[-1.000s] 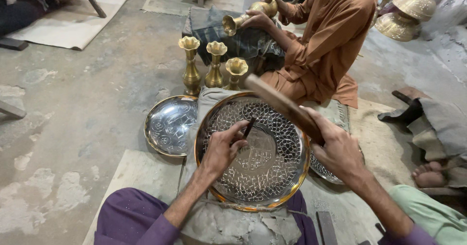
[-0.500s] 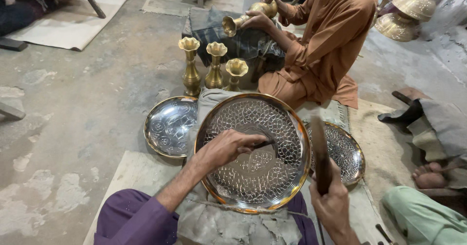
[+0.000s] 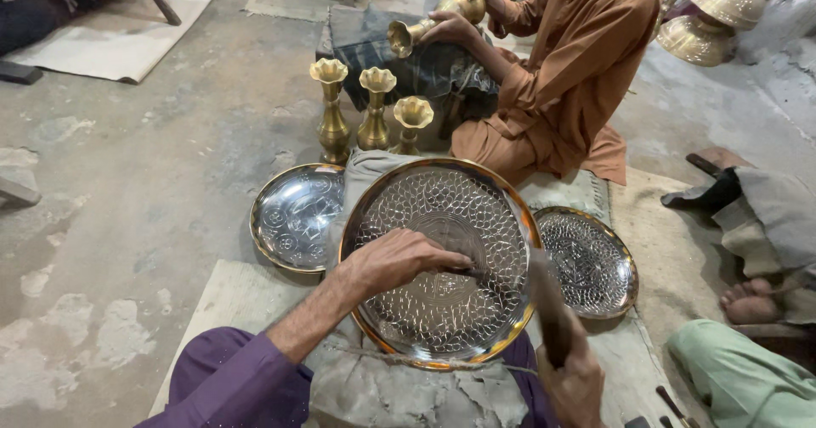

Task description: The person sits on the floor and engraves a decorative pattern into a large brass tray resting on a cushion, holding a small chisel against the metal with one hand and striking it with a wooden mallet in the other, repositioning the chisel to work across the tray surface.

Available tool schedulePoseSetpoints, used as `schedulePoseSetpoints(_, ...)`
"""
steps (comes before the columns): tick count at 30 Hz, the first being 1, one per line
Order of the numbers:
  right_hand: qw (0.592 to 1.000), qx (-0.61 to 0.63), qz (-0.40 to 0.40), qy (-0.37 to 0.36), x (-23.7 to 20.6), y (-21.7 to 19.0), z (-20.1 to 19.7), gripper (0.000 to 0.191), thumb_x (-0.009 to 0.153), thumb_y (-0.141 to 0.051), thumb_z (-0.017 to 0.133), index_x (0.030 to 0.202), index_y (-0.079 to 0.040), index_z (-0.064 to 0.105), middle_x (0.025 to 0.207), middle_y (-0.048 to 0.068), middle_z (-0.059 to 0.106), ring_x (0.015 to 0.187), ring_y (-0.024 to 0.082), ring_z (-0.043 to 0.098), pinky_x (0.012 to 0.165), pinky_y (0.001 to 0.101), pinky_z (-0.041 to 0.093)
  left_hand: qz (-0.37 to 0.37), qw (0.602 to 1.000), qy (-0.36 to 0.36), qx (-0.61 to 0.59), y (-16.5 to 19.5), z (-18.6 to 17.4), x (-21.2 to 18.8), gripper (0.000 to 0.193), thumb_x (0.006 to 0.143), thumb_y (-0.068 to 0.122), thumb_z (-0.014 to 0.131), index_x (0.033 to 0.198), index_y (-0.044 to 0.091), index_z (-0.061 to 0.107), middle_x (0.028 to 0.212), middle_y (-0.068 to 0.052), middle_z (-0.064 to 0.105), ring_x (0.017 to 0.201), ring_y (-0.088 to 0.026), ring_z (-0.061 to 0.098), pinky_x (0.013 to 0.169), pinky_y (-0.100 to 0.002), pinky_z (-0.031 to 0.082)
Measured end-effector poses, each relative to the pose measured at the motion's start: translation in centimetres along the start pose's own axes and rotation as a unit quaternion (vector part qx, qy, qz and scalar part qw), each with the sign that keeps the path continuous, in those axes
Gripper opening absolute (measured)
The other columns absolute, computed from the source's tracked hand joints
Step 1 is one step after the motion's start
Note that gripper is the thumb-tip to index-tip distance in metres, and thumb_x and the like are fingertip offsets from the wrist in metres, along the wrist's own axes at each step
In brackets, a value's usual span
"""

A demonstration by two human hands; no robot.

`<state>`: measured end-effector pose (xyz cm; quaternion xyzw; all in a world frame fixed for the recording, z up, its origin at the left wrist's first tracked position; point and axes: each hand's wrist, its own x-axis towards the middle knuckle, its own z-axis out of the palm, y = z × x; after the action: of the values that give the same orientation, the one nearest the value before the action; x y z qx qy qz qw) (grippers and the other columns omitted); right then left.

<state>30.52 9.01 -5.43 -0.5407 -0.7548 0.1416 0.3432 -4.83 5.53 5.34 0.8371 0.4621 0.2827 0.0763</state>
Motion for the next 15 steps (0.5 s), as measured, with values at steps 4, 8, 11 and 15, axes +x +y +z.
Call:
schedulePoseSetpoints(4, 0.998, -0.006, -0.066, 0.019, 0.3, -1.2, -0.1, 0.065, 0.082, -0.009, 0.071, 0.143, -0.019, 0.052, 0.107, 0.016, 0.075, 0.086, 0.031, 0.076, 0.071, 0.0409, 0.06, -0.126, 0.989, -0.063, -0.044, 0.3, 0.0, 0.2, 0.043, 0.094, 0.017, 0.06, 0.136, 0.029, 0.061, 0.096, -0.006, 0.078, 0.074, -0.029, 0.073, 0.068, -0.045, 0.058)
schedulePoseSetpoints(8, 0.997, -0.01, -0.077, 0.013, 0.6, -1.9, -0.2, 0.072, 0.076, -0.004, 0.072, 0.144, -0.016, 0.051, 0.11, 0.018, 0.074, 0.089, 0.033, 0.075, 0.075, 0.042, 0.06, -0.039, 0.996, 0.055, -0.05, 0.4, -0.1, -0.4, 0.046, 0.089, 0.016, 0.064, 0.135, 0.022, 0.061, 0.105, -0.009, 0.077, 0.078, -0.032, 0.072, 0.069, -0.046, 0.057)
schedulePoseSetpoints(11, 0.994, 0.087, -0.055, 0.033, 0.4, -1.5, -0.2, 0.069, 0.08, -0.005, 0.071, 0.144, -0.016, 0.049, 0.103, 0.016, 0.074, 0.088, 0.032, 0.076, 0.077, 0.0415, 0.06, -0.042, 0.998, 0.034, -0.04, 0.5, -0.1, -0.4, 0.043, 0.091, 0.015, 0.063, 0.134, 0.023, 0.063, 0.103, -0.009, 0.077, 0.078, -0.033, 0.072, 0.067, -0.047, 0.057)
schedulePoseSetpoints(15, 0.995, -0.069, -0.062, -0.021, 0.1, -1.0, 0.1, 0.077, 0.075, -0.005, 0.074, 0.144, -0.025, 0.049, 0.118, 0.014, 0.074, 0.093, 0.033, 0.076, 0.078, 0.0443, 0.06, -0.084, 0.995, -0.038, -0.026, 0.5, -0.2, -0.1, 0.039, 0.097, 0.016, 0.059, 0.134, 0.027, 0.064, 0.098, -0.008, 0.077, 0.076, -0.033, 0.071, 0.066, -0.047, 0.056)
